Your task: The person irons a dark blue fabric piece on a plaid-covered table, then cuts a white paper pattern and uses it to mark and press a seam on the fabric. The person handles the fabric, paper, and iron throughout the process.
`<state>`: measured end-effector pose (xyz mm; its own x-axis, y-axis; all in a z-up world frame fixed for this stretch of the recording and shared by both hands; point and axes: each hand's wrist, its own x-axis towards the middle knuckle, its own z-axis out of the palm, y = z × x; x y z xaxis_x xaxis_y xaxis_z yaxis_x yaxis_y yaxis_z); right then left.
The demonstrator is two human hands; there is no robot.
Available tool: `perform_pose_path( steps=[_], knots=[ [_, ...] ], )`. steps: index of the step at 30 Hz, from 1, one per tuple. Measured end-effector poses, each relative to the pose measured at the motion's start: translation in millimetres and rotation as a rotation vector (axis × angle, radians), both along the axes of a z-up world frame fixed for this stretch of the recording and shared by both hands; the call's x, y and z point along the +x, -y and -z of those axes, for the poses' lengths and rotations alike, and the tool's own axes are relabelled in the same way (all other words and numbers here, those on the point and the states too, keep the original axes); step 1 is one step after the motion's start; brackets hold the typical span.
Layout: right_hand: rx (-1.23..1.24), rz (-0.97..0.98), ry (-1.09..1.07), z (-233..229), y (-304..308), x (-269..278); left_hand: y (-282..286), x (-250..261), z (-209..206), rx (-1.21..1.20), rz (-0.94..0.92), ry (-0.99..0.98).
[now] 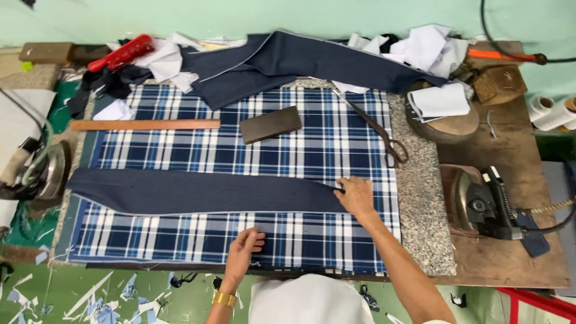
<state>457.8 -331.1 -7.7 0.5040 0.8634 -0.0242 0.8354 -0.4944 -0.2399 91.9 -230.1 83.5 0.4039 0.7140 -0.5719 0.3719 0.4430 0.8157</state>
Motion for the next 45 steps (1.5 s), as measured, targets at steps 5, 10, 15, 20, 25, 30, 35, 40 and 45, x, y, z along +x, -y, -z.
perform_pose_path(
  steps=[5, 10, 15, 20, 25, 30, 35, 40, 45],
  knots=[
    [-0.102, -0.016, -0.22, -57.4, 6.4, -11.9, 0.1, -14.6, -6.7, -0.247, -0.22, 0.155],
    [-0.167, 0.123, -0.864, -166.2, 40.9, -38.4, -0.5, -12.9, -7.7, -0.363, -0.318, 0.325],
    [-0.032, 0.389, -0.946, -168.5, 131.6, -31.4, -30.3, -15.3, -25.1, -0.387, -0.492, 0.483],
    [0.418, 0.542, -1.002, -121.3, 254.0, -20.6, -70.8, -49.7, 31.9, -0.389, -0.691, 0.58],
    [0.631, 0.709, -1.056, -104.3, 329.5, -53.6, -107.2, -65.3, 85.9, -0.434, -0.788, 0.429],
    [0.601, 0.877, -1.044, -126.9, 335.8, -94.2, -144.6, -62.3, 123.7, -0.334, -0.732, 0.45],
    [0.737, 0.947, -1.06, -117.1, 368.2, -126.3, -161.8, -70.4, 126.3, 0.693, 0.121, -0.288],
    [0.883, 1.063, -1.012, -113.5, 397.7, -152.2, -195.3, -46.9, 145.6, 0.569, 0.17, -0.39],
    [0.856, 1.213, -0.964, -99.4, 421.7, -170.1, -199.8, -37.3, 160.1, 0.968, 0.343, -0.117]
  ],
)
